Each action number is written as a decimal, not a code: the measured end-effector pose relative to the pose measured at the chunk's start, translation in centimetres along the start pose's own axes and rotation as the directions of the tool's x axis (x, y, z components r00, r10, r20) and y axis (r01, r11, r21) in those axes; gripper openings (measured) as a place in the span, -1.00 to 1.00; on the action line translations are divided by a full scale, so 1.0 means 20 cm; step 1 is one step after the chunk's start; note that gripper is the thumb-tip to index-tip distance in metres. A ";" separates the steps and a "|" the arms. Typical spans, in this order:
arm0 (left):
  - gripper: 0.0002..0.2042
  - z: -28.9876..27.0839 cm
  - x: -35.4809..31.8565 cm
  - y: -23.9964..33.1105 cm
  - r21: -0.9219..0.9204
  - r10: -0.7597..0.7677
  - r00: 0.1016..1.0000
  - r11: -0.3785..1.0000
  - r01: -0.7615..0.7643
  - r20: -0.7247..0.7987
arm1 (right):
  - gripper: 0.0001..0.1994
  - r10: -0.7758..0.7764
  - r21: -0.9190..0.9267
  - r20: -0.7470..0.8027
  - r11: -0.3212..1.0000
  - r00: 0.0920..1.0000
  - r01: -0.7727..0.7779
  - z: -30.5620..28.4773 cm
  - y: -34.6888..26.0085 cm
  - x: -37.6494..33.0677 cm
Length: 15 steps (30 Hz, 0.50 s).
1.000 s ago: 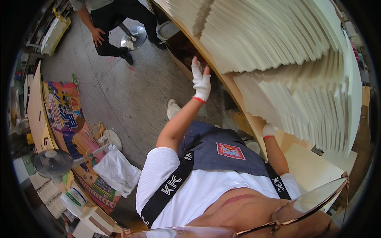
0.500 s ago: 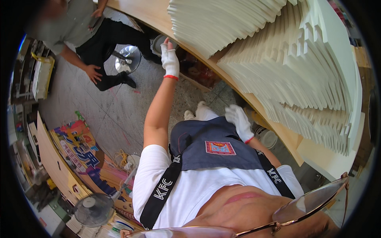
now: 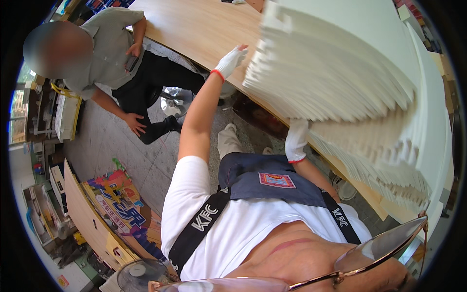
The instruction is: The person takes flat cardboard pieces from a stack, folds them into a box shape, and secures the seams.
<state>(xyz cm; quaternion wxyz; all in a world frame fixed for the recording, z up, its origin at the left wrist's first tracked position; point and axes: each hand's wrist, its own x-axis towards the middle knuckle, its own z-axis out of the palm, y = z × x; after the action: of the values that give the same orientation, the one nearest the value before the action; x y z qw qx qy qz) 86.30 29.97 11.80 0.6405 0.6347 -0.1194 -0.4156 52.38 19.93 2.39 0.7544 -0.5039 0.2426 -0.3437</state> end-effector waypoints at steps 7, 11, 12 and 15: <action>-0.43 0.15 0.81 -0.08 0.158 0.080 0.962 0.980 -0.124 0.261 | -0.64 -0.010 -0.895 -0.187 0.414 0.982 -0.166 -0.12 0.06 0.07; -0.47 0.38 0.93 0.13 0.073 0.082 0.899 0.989 -0.125 0.430 | -0.63 0.043 -0.870 -0.354 0.351 0.934 -0.346 -0.17 -0.05 -0.07; -0.49 0.41 1.04 0.11 0.164 0.020 0.899 0.981 -0.101 0.438 | -0.62 0.057 -0.864 -0.381 0.333 0.923 -0.378 -0.18 -0.09 -0.10; -0.59 0.46 1.24 0.03 0.148 0.044 0.899 0.982 -0.120 0.437 | -0.61 0.092 -0.833 -0.466 0.291 0.880 -0.471 -0.21 -0.23 -0.23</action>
<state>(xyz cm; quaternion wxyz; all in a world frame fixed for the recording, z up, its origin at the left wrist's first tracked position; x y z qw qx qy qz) 95.78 6.37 4.57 0.5583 0.5740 -0.3201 -0.5064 45.13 19.74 5.22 0.3277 -0.7236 0.6020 -0.0816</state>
